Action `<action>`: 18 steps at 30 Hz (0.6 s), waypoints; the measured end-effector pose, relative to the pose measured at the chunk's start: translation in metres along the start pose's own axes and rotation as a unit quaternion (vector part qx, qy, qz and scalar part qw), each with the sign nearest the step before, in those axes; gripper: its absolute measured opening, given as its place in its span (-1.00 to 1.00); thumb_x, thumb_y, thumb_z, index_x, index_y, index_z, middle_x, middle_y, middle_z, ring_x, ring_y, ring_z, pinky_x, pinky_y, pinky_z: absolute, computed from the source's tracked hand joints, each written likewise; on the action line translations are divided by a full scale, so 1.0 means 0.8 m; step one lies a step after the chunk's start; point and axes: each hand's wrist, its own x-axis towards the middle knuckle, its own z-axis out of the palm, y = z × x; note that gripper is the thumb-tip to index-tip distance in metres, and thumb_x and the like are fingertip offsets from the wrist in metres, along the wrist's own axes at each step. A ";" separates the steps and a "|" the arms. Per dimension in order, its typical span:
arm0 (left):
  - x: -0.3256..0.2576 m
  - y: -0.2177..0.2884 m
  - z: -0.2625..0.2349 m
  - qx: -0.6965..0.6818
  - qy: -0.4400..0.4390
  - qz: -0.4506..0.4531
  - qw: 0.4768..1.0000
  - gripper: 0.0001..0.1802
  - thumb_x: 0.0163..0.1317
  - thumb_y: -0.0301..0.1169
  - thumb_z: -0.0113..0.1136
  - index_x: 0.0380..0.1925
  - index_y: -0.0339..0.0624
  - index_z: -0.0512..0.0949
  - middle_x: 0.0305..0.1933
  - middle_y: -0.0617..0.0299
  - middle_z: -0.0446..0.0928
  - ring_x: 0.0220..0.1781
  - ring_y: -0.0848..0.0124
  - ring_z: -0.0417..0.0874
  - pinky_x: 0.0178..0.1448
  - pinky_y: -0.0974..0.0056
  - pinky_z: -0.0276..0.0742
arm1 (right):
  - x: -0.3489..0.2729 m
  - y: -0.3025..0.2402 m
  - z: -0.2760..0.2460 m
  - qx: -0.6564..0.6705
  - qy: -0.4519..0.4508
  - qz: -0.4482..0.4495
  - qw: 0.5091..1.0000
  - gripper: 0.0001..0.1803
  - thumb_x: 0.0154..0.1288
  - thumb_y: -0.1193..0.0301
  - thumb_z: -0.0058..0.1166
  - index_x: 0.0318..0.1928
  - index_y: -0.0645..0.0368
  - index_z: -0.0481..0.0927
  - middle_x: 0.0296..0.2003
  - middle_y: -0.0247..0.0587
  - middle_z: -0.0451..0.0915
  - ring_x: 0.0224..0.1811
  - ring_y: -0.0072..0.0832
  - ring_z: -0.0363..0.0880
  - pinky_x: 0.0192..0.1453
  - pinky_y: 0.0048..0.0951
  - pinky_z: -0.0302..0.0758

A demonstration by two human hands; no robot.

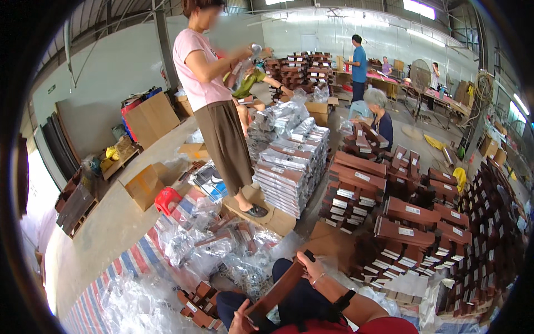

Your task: Packing wooden furniture legs into plastic bags and organizing them for shipment.

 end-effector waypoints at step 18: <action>0.015 0.026 0.056 0.131 0.416 0.266 0.860 -0.43 0.44 -0.11 -0.33 -0.42 -0.36 0.52 -0.38 0.11 0.58 -0.28 0.44 0.54 -0.10 0.37 0.40 | -0.023 0.003 0.034 0.014 -0.051 0.123 0.991 -0.64 0.27 0.06 0.16 -0.02 -0.09 0.49 -0.07 -0.39 0.54 0.03 -0.46 0.51 0.13 -0.29 0.49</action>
